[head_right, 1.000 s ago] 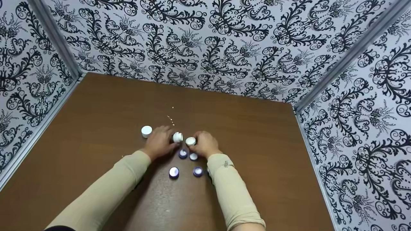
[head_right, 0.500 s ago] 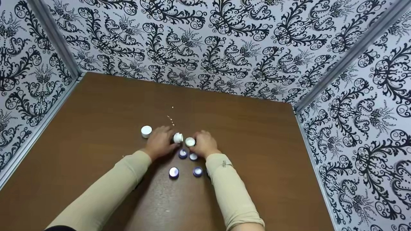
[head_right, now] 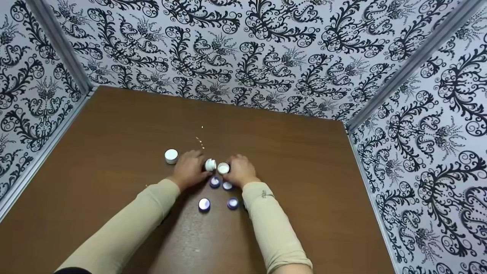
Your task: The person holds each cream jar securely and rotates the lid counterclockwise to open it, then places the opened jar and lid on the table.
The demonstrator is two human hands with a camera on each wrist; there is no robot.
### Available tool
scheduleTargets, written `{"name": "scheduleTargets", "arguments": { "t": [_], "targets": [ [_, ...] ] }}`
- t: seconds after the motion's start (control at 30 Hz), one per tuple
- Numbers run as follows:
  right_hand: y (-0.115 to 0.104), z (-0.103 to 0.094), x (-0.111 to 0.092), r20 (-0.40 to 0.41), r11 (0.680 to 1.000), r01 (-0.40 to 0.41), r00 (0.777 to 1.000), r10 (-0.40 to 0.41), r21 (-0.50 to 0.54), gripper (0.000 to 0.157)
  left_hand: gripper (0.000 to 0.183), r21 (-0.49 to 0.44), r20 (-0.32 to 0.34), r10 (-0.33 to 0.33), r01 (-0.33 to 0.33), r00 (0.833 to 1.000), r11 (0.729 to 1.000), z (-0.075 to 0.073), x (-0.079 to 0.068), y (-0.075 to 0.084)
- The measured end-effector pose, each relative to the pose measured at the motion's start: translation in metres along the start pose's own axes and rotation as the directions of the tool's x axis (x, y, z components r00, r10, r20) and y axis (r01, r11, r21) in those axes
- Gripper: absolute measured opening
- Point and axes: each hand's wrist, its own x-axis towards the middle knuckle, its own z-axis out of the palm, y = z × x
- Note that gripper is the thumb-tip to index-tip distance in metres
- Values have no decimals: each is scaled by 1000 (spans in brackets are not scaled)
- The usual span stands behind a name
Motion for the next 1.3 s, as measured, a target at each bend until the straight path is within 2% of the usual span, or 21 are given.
{"name": "scheduleTargets", "arguments": {
  "t": [0.27,0.5,0.77,0.97,1.3],
  "targets": [
    [-4,-3,0,26,1000,-10,1000,10,-13,47,42,9,10,-17,17,1000,1000,2,-1,0],
    [-6,-3,1,18,1000,0,1000,0,-5,46,41,19,24,-23,22,999,1000,6,-1,1],
    [-6,-4,2,8,1000,0,1000,0,-19,45,44,27,40,-59,58,997,998,3,-2,3],
    [-5,-2,0,0,1000,-11,1000,11,-18,44,50,50,95,-97,93,991,994,5,-1,2],
    [-4,1,0,-6,999,-29,1000,29,-31,46,57,99,116,-95,83,989,992,10,0,0]
  ]
}}
